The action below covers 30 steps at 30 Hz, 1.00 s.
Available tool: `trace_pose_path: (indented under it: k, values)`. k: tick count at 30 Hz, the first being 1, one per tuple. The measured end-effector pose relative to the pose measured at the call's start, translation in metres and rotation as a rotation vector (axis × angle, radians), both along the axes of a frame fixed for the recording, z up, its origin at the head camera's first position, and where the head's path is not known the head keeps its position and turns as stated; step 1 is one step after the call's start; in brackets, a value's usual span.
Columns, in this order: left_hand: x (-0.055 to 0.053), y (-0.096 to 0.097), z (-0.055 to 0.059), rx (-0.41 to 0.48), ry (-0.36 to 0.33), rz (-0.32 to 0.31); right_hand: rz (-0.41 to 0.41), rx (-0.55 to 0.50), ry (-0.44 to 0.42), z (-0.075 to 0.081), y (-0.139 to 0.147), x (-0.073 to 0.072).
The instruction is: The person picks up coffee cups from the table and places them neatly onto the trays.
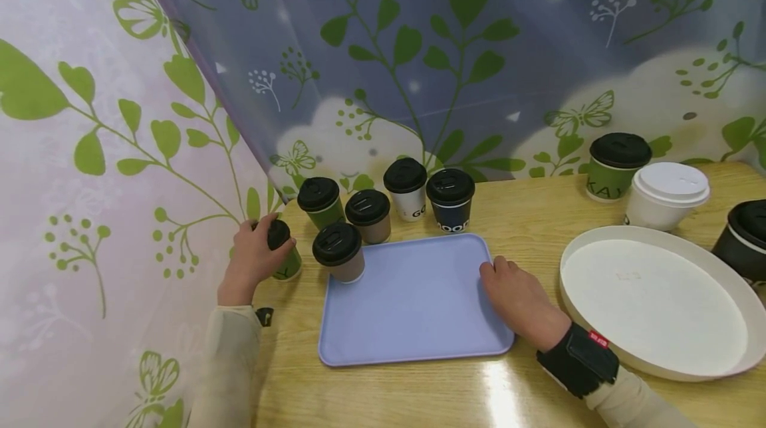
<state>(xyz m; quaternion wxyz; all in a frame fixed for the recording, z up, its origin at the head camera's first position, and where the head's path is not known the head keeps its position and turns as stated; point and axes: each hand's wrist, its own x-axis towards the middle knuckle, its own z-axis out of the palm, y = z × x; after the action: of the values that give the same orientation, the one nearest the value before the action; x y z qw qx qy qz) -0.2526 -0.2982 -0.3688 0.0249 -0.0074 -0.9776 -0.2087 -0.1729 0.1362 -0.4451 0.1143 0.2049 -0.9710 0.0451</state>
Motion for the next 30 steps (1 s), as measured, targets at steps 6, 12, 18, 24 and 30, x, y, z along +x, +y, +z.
trace_pose_path:
  k: [6, 12, 18, 24, 30]
  values:
    - [0.001, 0.0, 0.0, 0.002, 0.011, -0.011, 0.004, -0.001, 0.016, 0.0, 0.0, 0.001]
    - [0.007, 0.002, 0.006, 0.011, 0.023, -0.01, 0.008, 0.007, 0.03, 0.0, 0.0, 0.002]
    - [0.015, 0.008, 0.022, -0.005, 0.028, -0.021, 0.004, 0.002, 0.032, -0.002, 0.0, 0.0]
    - [0.03, 0.015, 0.041, -0.027, 0.028, -0.076, 0.009, -0.013, 0.051, -0.004, 0.0, 0.0]
    - [0.047, 0.02, 0.055, -0.023, 0.051, -0.156, 0.011, -0.02, 0.047, -0.003, 0.0, 0.0]
